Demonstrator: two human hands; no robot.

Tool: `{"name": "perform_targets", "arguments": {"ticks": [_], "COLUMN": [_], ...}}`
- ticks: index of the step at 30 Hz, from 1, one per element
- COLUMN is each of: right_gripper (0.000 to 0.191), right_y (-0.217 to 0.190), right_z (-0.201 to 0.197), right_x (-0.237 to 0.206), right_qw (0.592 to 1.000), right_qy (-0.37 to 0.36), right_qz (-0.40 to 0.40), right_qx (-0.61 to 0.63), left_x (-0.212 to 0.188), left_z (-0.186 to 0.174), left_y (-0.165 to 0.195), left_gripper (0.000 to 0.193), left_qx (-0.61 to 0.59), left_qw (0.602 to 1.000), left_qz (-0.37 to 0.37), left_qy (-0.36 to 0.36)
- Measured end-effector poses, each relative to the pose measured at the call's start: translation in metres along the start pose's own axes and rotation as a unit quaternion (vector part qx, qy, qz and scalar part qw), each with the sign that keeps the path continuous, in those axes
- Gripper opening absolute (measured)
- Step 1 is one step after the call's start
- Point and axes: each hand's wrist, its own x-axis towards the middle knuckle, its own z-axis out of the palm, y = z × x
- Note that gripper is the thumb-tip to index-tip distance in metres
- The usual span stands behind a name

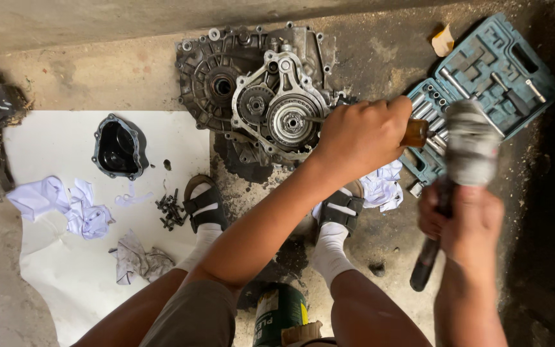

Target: The person uses a hammer and punch to tap a component inside a disassembled engine block, then removes the part by hand and inspects the area. The person continues to tap and adjust internal parts of the engine.

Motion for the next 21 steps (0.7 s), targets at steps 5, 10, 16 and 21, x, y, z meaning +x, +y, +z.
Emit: {"name": "perform_targets", "arguments": {"ticks": [5, 10, 16, 21], "right_gripper": [0.052, 0.051, 0.051, 0.059], "right_y": [-0.039, -0.055, -0.032, -0.027], "right_z": [-0.042, -0.036, 0.008, -0.04], "right_x": [-0.007, 0.014, 0.024, -0.007], "right_qw": [0.994, 0.994, 0.965, 0.995], "right_qy": [0.016, 0.001, -0.043, 0.053], "right_qz": [-0.065, -0.064, 0.084, 0.068], "right_qx": [0.089, 0.084, -0.246, 0.056], "left_x": [0.006, 0.004, -0.01, -0.021], "left_z": [-0.006, 0.001, 0.012, 0.014], "left_y": [0.002, -0.001, 0.004, 0.029], "left_gripper": [0.022, 0.03, 0.018, 0.012], "left_qx": [-0.023, -0.035, -0.011, -0.014], "left_qw": [0.999, 0.997, 1.0, 1.0], "left_qz": [-0.036, -0.065, -0.004, 0.014], "left_qy": [-0.016, 0.022, 0.012, -0.021]}}
